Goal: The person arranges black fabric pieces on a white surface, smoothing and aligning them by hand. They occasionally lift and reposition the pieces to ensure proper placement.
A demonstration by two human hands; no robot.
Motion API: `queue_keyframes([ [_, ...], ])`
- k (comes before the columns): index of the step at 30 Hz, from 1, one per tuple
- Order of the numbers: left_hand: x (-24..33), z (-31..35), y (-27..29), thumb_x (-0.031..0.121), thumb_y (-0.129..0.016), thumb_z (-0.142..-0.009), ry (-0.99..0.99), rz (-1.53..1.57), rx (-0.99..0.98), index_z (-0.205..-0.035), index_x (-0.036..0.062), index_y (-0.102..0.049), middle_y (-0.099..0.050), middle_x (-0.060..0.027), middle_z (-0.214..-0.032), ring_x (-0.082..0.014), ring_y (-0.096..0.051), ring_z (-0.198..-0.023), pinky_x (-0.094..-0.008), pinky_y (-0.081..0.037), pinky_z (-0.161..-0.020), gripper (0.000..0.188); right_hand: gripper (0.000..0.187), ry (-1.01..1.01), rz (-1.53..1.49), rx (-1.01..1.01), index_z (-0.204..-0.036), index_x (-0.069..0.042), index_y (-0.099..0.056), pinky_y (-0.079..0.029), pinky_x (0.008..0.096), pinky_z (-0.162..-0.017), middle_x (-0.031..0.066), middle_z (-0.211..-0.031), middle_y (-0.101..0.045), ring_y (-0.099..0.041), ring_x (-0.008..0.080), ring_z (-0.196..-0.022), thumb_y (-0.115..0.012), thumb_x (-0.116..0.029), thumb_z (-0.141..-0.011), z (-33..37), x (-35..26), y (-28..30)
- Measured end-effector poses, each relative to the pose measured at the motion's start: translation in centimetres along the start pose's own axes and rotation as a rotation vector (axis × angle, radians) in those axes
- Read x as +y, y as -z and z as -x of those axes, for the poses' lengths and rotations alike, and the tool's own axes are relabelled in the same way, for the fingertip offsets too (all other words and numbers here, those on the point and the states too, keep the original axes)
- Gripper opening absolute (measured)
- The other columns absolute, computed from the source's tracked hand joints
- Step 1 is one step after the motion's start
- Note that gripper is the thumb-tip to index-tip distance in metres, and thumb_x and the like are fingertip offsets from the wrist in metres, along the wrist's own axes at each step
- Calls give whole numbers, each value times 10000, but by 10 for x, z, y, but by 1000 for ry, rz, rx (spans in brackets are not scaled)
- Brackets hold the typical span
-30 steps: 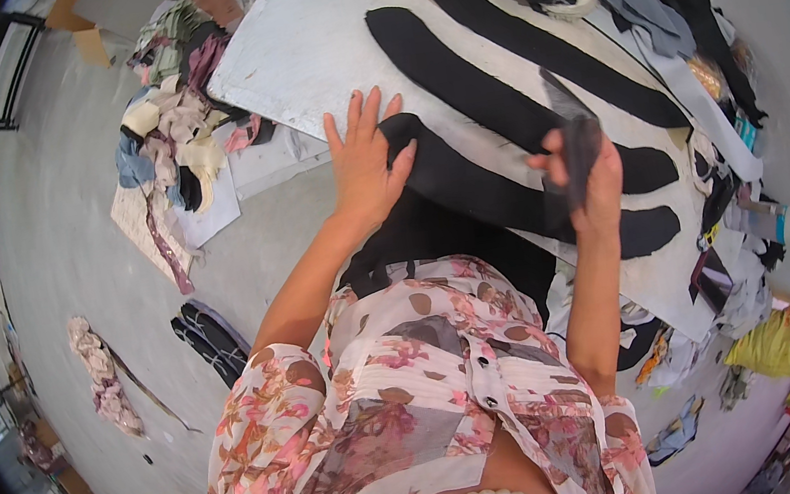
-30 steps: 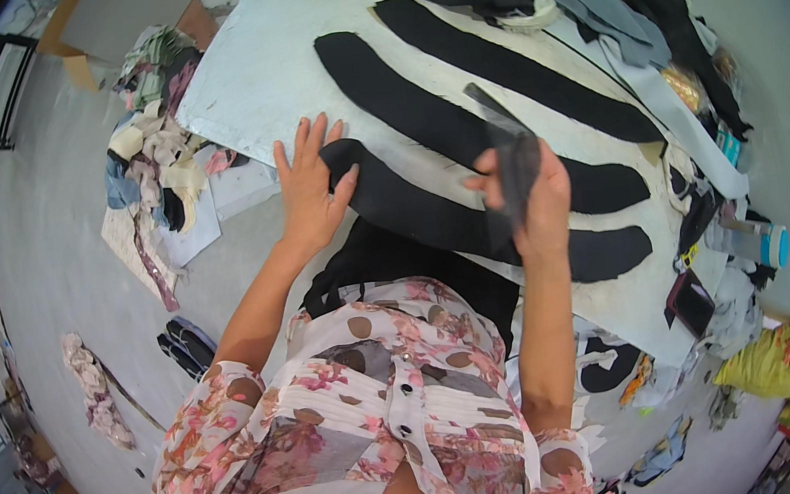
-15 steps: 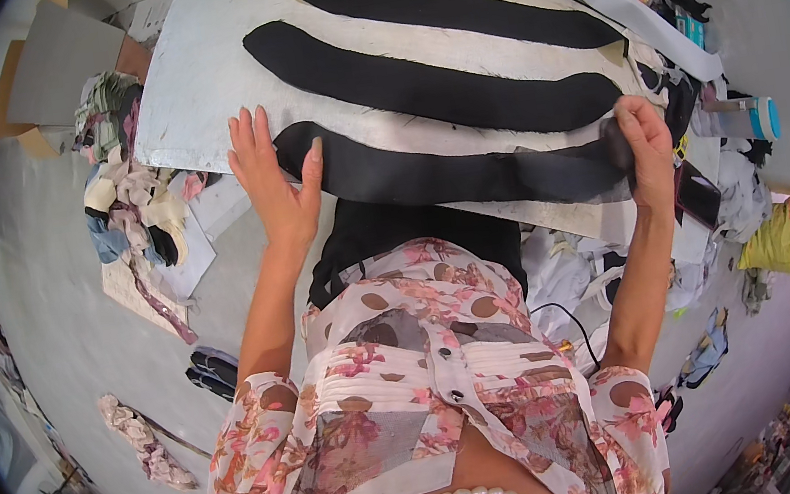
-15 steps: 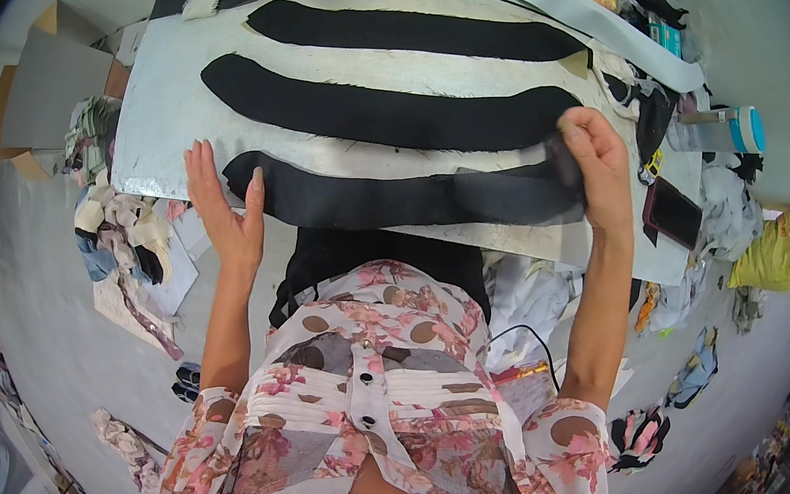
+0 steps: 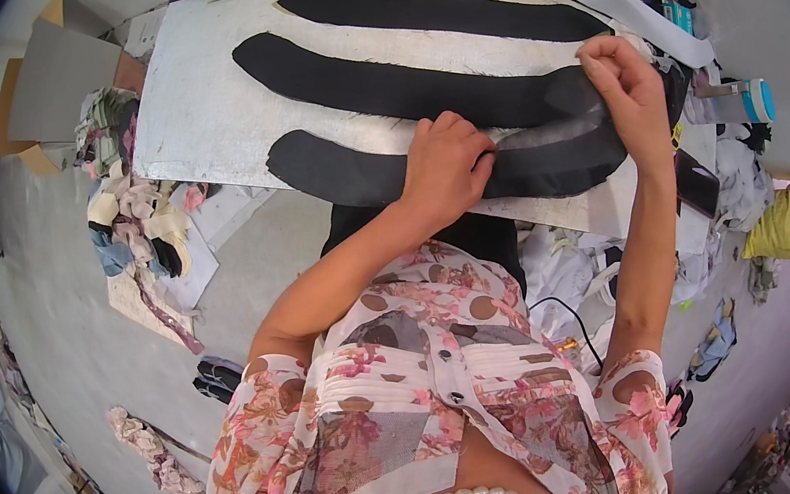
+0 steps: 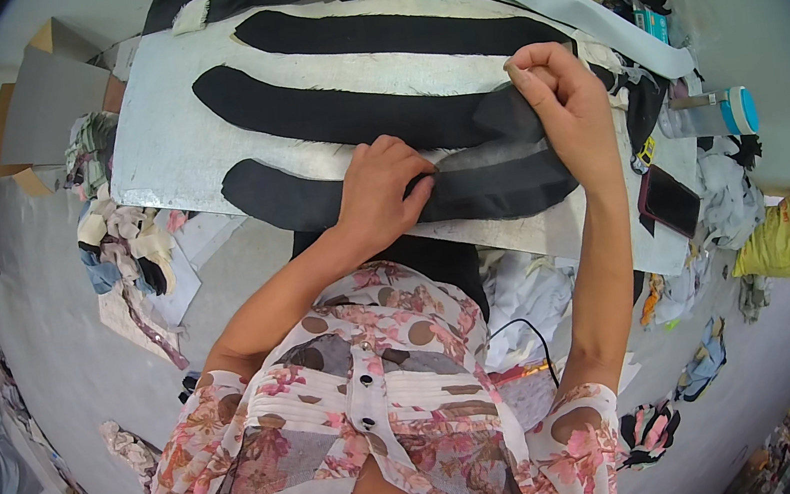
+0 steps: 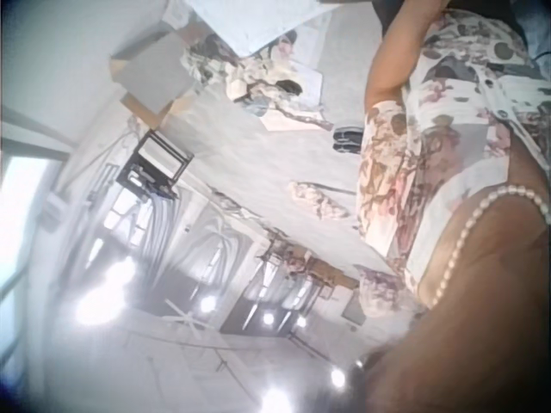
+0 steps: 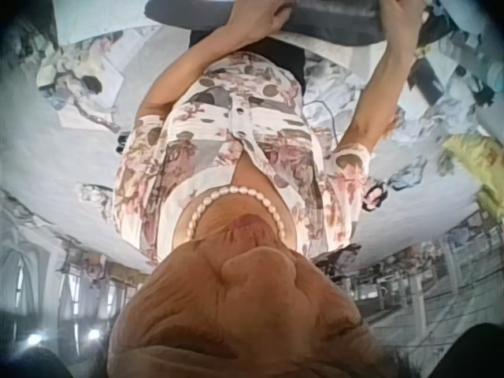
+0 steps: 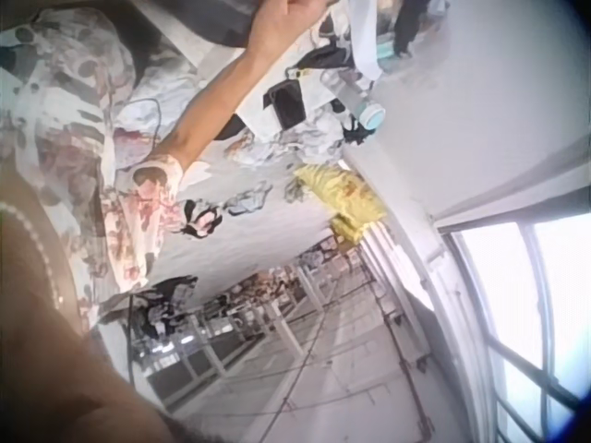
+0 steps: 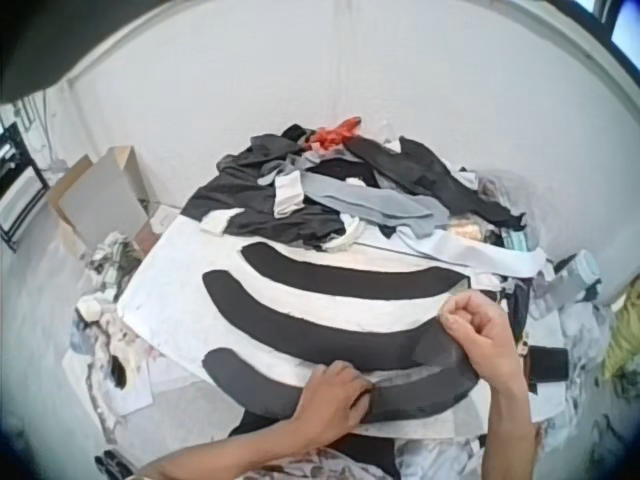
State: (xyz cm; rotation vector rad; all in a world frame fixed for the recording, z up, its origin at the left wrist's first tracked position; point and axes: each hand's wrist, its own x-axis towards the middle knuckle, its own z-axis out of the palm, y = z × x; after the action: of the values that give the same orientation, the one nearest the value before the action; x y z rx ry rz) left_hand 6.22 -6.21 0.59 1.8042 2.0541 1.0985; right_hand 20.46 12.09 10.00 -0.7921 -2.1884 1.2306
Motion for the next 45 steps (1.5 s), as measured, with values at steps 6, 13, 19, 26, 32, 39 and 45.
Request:
queue_keyframes([
  [6, -2, 2, -1, 97, -706, -745, 49, 89, 146, -853, 72, -689, -636, -54, -823, -257, -582, -856, -384, -416, -718, 112, 421, 450, 478, 15, -1094, -80, -629, -491, 382, -774, 101, -1044, -619, -592, 303, -966, -787, -151, -711, 41, -14, -30],
  [13, -9, 3, -5, 55, -693, -735, 18, 88, 135, -865, 63, -666, -638, -60, -868, -265, -584, -876, -385, -425, -741, 132, 519, 342, 524, -162, -1136, -53, -608, -432, 391, -808, 88, -1003, -569, -536, 287, -970, -783, -106, -650, 64, 5, -76],
  [19, -1, 4, -1, 71, -709, -740, 0, 117, 137, -870, 72, -658, -633, -53, -883, -261, -578, -897, -388, -414, -767, 139, 352, 307, 593, -124, -1010, -59, -634, -416, 397, -783, 74, -988, -575, -539, 274, -976, -744, -70, -676, 63, 4, -77],
  [26, -2, 11, 2, 98, -726, -752, 6, 66, 100, -931, 90, -656, -618, -48, -928, -257, -565, -955, -389, -410, -791, 192, 204, 293, 657, -8, -880, -80, -647, -421, 392, -725, 51, -881, -592, -565, 266, -884, -725, -51, -693, 62, 20, -67],
  [32, -3, 12, -1, 96, -721, -759, 2, 73, 106, -909, 89, -659, -613, -54, -948, -259, -563, -958, -389, -412, -795, 164, 157, 193, 530, -2, -892, -71, -653, -457, 405, -688, 93, -813, -616, -601, 304, -799, -696, -38, -745, 63, 23, -67],
  [39, -6, 13, -4, 98, -715, -767, -5, 76, 128, -903, 89, -662, -613, -50, -941, -258, -564, -946, -389, -412, -791, 146, 93, -101, 268, 122, -923, -41, -666, -493, 321, -681, 109, -786, -659, -646, 237, -730, -645, -48, -832, 63, 36, -53],
  [45, -1, 12, 1, 121, -717, -774, -1, 74, 122, -913, 99, -665, -615, -46, -939, -246, -567, -945, -379, -410, -795, 150, 121, -221, -315, 173, -971, 8, -628, -494, 236, -722, 63, -789, -679, -644, 134, -697, -584, -104, -963, 60, 47, -34],
])
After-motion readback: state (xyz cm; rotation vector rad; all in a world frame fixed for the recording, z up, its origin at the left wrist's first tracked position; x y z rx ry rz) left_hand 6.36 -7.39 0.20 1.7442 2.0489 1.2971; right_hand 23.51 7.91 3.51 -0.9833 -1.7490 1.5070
